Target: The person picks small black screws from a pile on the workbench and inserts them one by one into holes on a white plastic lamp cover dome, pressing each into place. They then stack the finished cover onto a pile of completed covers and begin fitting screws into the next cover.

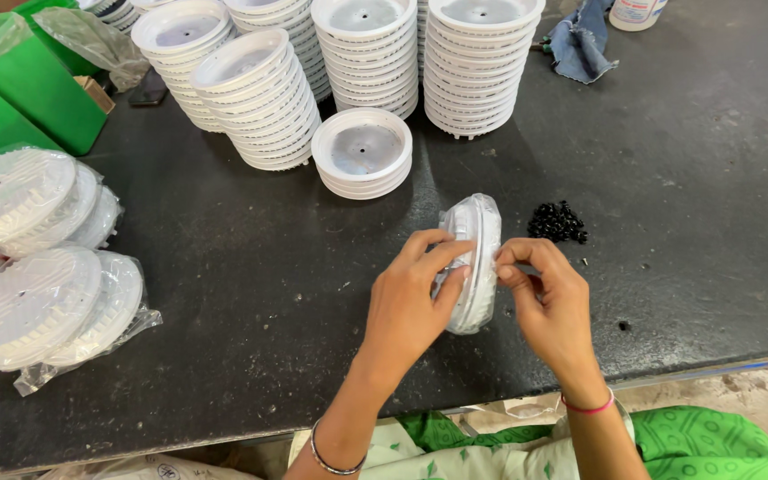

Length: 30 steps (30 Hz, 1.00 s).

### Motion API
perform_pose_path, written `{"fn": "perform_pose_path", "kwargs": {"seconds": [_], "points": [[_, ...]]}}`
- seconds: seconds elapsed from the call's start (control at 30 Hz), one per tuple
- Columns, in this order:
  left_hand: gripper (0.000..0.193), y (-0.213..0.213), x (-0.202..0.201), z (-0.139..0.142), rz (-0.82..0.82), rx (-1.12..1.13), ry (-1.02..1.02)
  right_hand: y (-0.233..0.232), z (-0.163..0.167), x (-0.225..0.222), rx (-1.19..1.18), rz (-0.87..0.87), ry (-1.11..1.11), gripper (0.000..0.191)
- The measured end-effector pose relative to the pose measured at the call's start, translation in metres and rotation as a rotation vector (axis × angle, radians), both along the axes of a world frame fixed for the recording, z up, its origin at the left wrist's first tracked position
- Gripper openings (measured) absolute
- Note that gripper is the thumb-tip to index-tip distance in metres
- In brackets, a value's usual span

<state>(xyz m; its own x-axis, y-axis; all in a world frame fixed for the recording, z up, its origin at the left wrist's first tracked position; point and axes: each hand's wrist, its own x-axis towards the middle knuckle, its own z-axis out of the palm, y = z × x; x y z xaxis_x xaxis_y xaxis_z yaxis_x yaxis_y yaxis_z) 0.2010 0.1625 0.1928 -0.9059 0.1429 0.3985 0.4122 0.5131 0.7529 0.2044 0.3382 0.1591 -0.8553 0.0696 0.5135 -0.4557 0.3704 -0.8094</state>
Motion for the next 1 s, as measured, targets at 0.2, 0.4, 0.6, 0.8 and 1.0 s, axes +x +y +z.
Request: {"fn": "perform_pose_path", "kwargs": {"seconds": [0.2,0.4,0.6,0.8,1.0], "points": [[0.009,-0.004,-0.005,-0.005,0.031,-0.026,0.200,0.001,-0.010,-0.003,-0.029,0.097,-0.077,0.007],[0.009,-0.004,0.001,-0.007,0.087,0.020,0.112,-0.003,-0.007,0.001,0.002,0.138,-0.119,0.008],[0.022,-0.015,0.014,-0.005,0.022,0.037,0.092,-0.007,-0.002,0.005,0.033,0.136,-0.103,0.008],[0.027,-0.022,0.014,-0.007,0.109,-0.032,0.151,-0.003,-0.018,0.002,0.004,0.265,-0.051,0.007],[0.028,-0.038,0.003,-0.012,0.166,-0.035,0.163,-0.005,-0.055,-0.007,-0.283,0.412,-0.260,0.003]]}}
